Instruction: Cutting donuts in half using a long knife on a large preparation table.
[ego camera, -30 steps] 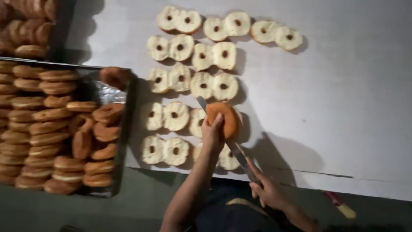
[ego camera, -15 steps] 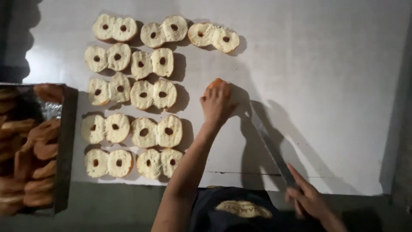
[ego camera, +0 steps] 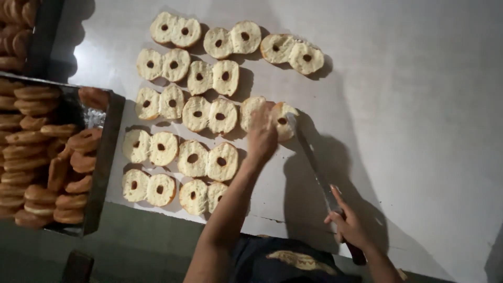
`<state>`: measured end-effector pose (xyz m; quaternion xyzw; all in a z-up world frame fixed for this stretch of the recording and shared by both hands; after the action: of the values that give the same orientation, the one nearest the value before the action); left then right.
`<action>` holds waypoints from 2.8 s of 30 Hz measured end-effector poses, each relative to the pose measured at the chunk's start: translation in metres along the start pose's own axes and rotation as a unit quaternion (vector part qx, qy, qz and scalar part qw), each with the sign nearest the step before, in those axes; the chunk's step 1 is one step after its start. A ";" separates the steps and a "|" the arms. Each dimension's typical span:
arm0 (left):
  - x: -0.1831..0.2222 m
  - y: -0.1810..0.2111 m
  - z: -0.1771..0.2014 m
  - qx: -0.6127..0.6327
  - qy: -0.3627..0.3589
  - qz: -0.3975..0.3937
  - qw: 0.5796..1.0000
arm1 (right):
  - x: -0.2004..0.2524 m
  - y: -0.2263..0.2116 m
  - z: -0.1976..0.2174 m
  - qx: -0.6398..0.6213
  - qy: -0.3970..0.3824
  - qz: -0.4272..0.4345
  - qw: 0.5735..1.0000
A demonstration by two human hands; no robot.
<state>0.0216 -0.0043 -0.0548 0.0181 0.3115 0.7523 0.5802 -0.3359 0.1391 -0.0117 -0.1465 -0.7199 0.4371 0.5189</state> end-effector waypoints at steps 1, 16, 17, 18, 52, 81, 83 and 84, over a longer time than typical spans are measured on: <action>0.007 0.005 -0.017 -0.106 -0.096 -0.071 0.987 | 0.000 0.003 0.003 -0.008 0.013 0.001 1.000; -0.045 0.041 0.028 0.128 -0.015 -0.081 0.988 | 0.038 -0.030 0.033 0.039 0.215 0.020 0.976; -0.026 0.032 0.056 0.117 -0.009 -0.071 0.991 | 0.037 -0.020 0.032 0.043 0.200 0.021 0.979; -0.006 0.023 0.086 0.125 0.011 -0.064 0.990 | 0.037 -0.010 0.028 0.038 0.201 0.060 0.977; 0.126 -0.232 0.341 0.829 0.120 0.199 0.508 | -0.045 -0.177 -0.341 0.226 -0.112 0.150 0.956; 0.117 -0.004 0.196 0.815 0.083 0.283 0.498 | 0.073 -0.103 -0.154 0.264 -0.111 0.125 0.950; 0.109 -0.011 0.196 0.812 0.107 0.281 0.499 | 0.077 -0.081 -0.146 0.284 -0.135 0.087 0.945; 0.108 -0.012 0.193 0.800 0.102 0.284 0.518 | 0.077 -0.078 -0.145 0.265 -0.126 0.085 0.952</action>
<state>0.0714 0.1792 0.0587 0.4851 0.8177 0.3073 0.0407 -0.2221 0.2150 0.1091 -0.0083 -0.6226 0.6698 0.4046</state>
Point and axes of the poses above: each hand's wrist, its own x-axis away from the middle knuckle, its own z-axis out of the back of the hand, y = z × x, the point moved 1 cm from there along -x, towards the middle knuckle, and after that the axes turned 1 degree about y, right-handed, at the moved point
